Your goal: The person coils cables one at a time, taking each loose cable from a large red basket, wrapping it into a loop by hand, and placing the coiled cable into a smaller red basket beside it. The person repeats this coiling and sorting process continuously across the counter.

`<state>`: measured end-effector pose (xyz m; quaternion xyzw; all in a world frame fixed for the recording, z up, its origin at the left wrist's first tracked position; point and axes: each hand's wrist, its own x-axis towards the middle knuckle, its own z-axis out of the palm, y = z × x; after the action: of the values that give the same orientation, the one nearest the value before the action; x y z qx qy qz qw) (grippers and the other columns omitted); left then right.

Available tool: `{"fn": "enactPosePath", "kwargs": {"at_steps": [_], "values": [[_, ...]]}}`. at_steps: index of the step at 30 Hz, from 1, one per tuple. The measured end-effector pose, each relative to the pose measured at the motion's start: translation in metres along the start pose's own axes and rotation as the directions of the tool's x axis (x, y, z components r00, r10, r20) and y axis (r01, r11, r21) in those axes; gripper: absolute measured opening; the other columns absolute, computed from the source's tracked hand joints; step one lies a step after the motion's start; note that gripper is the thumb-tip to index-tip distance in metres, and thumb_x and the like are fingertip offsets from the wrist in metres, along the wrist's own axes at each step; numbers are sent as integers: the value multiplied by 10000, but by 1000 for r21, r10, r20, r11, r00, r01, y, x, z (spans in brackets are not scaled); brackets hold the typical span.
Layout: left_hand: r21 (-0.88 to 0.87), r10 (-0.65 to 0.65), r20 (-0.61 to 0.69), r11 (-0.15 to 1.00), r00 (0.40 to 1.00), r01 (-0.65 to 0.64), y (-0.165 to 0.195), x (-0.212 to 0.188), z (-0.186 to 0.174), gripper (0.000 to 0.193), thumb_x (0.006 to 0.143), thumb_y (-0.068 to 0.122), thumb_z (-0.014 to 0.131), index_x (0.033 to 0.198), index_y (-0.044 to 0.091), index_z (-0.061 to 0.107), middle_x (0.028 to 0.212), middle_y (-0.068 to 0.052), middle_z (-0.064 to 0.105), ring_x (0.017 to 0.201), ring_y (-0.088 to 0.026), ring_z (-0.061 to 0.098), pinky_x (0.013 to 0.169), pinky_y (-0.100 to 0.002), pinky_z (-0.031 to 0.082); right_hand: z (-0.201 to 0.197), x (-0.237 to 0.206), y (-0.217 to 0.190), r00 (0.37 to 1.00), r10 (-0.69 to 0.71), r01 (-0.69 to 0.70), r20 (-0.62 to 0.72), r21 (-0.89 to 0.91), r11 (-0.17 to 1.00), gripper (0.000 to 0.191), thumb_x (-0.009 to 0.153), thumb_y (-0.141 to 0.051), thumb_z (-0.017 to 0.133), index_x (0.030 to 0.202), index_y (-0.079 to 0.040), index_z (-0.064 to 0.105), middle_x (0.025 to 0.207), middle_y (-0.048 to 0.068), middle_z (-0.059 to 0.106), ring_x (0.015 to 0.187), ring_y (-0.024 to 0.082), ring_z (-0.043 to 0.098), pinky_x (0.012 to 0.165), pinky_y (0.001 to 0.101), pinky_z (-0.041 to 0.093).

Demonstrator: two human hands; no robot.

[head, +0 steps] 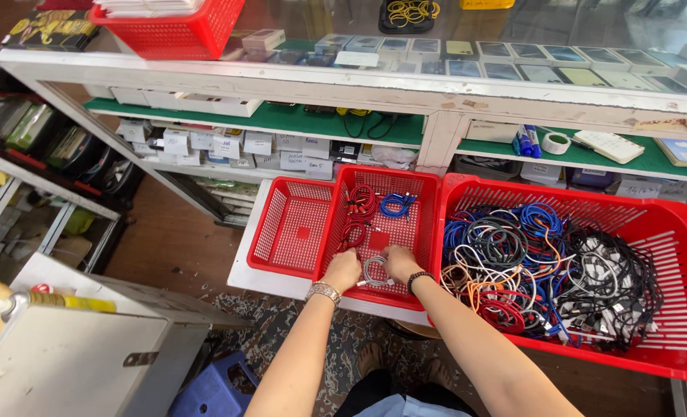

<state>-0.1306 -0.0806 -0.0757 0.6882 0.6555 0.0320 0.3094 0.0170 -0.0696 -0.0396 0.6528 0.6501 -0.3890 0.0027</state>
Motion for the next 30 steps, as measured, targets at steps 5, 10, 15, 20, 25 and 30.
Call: {"fn": "enactPosePath", "kwargs": {"at_steps": [5,10,15,20,25,30], "values": [[254,-9,145,967,989,-29,1,1,7,421,940,92,464,1322,-79,509,1187,-343,631,1147,-449,628,956,-510,523,3,9,8,990,-130,140,61,-188,972,423,819,-93,697,1239,-51,669,1194,197,682,1092,349,672,925,432,552],[350,-10,205,935,979,-63,-4,9,12,387,938,129,483,1251,-59,612,1229,-283,667,1169,-411,650,984,-486,533,-5,6,20,955,-216,267,202,-277,923,383,894,-193,575,1206,-29,725,1187,236,709,1112,383,675,979,451,532],[425,-4,189,902,982,-78,17,23,7,332,918,147,518,1160,25,709,1246,-218,675,1164,-380,660,974,-476,540,-52,-16,37,937,-345,342,-49,324,882,379,949,-238,594,1275,-59,670,1113,188,733,1005,288,703,877,392,572],[318,65,91,944,994,-91,80,40,-1,323,950,244,547,1089,42,757,1136,-217,712,1092,-384,690,934,-483,560,-134,-44,96,890,-141,386,-435,550,740,284,978,-219,567,1174,-46,678,957,101,775,835,173,763,749,326,623],[106,317,-162,947,934,-303,151,42,7,287,974,269,549,1020,49,728,973,-238,732,962,-421,700,871,-530,539,-158,-76,175,860,-60,-20,-506,-151,988,341,886,-394,745,982,-67,767,956,182,748,924,355,713,841,455,565],[-53,370,-251,917,894,-395,202,46,26,259,968,273,572,994,69,729,959,-193,746,943,-399,701,845,-513,542,-151,-73,206,887,-86,81,-454,-31,996,293,781,-241,750,995,-42,735,924,140,760,887,314,726,793,433,575]]}}
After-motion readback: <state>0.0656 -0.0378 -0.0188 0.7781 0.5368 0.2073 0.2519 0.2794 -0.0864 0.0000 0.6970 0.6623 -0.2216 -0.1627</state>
